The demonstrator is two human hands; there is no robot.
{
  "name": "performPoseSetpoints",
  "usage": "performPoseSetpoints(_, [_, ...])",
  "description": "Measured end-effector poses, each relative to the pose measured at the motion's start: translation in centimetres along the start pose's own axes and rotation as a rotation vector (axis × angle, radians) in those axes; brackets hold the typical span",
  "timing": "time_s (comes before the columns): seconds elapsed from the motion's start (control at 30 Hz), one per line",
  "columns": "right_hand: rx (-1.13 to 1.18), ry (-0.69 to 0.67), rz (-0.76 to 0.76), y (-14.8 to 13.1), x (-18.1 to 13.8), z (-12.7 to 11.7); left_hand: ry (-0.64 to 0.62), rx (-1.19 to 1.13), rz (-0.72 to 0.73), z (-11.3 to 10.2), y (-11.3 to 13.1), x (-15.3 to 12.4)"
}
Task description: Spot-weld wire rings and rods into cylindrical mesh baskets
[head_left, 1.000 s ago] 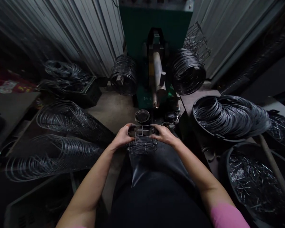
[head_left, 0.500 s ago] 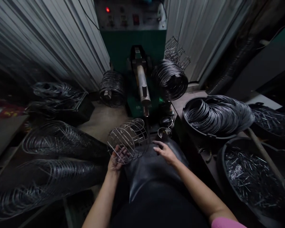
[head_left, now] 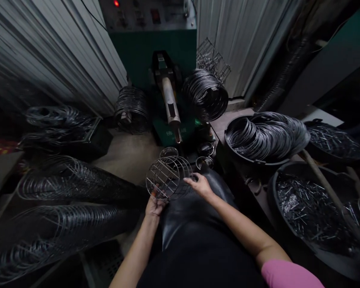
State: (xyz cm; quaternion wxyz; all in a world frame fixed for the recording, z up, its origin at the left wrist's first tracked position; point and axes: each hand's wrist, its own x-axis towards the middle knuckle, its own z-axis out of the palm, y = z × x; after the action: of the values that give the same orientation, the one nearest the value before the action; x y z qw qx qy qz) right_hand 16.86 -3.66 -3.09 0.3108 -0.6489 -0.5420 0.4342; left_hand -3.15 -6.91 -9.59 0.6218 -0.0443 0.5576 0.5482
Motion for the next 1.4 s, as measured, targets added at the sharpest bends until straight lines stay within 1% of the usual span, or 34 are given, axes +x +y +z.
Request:
performPoseSetpoints(0.17, [-0.065,-0.007,0.006,0.5,0.3,0.3,-0.014,0.030,-0.027,0.1,-0.4,-0.3])
performPoseSetpoints(0.3, [-0.022,-0.070,-0.037,1.8,0.2,0.3,0.003,0.016,0.019,-0.2,0.2,-0.5])
performPoseSetpoints(0.37, [0.016,-0.087,-0.058,2.9,0.0,-0.5,-0.025,0.003,0.105,-0.3,1.1,-0.6])
performPoseSetpoints(0.47, [0.094,-0.066,-0.026,4.7,0.0,-2.7,-0.143,0.037,0.350,-0.1,3.0,-0.9])
performPoseSetpoints(0.53, [0.177,-0.009,-0.009,5.5,0.4,-4.6,-0.227,0.113,0.540,0.6,4.5,-1.3])
performPoseSetpoints(0.6, [0.241,0.090,-0.038,5.9,0.7,-6.2,-0.292,0.240,0.708,1.6,6.0,-1.8])
performPoseSetpoints(0.63, [0.252,0.137,-0.061,6.2,0.8,-6.7,-0.315,0.317,0.768,2.2,6.6,-2.1])
performPoseSetpoints(0.7, [0.224,0.202,-0.102,7.0,0.8,-7.2,-0.362,0.467,0.819,3.4,7.5,-2.7])
performPoseSetpoints(0.8, [0.090,0.245,-0.177,9.3,0.3,-6.8,-0.413,0.611,0.846,4.9,8.1,-3.2])
performPoseSetpoints(0.9, [-0.106,0.234,-0.319,11.5,-0.1,-6.4,-0.416,0.697,0.906,6.1,8.0,-3.0])
performPoseSetpoints(0.97, [-0.238,0.221,-0.373,11.7,0.0,-6.6,-0.400,0.723,0.927,6.6,7.9,-2.6])
performPoseSetpoints(1.0, [-0.300,0.212,-0.381,11.2,0.1,-6.9,-0.387,0.725,0.936,6.9,7.9,-2.4])
performPoseSetpoints(1.07, [-0.409,0.174,-0.413,9.1,0.2,-7.6,-0.359,0.720,0.952,7.4,7.8,-2.2])
performPoseSetpoints(1.1, [-0.461,0.140,-0.455,7.5,0.2,-7.9,-0.349,0.711,0.956,7.6,7.7,-2.3])
performPoseSetpoints(1.17, [-0.571,0.065,-0.591,3.7,0.2,-8.2,-0.341,0.684,0.959,8.0,7.4,-2.4])
performPoseSetpoints(1.23, [-0.728,-0.020,-0.721,-0.1,0.1,-8.0,-0.349,0.675,0.972,8.4,6.9,-2.5])
performPoseSetpoints(1.27, [-0.807,-0.072,-0.757,-1.8,0.1,-7.8,-0.355,0.686,0.987,8.5,6.7,-2.6])
performPoseSetpoints(1.33, [-0.947,-0.154,-0.760,-4.7,0.3,-7.1,-0.365,0.723,1.028,8.6,6.3,-2.6])
performPoseSetpoints(1.4, [-1.038,-0.200,-0.706,-6.4,0.6,-6.3,-0.365,0.745,1.061,8.7,6.0,-2.6])
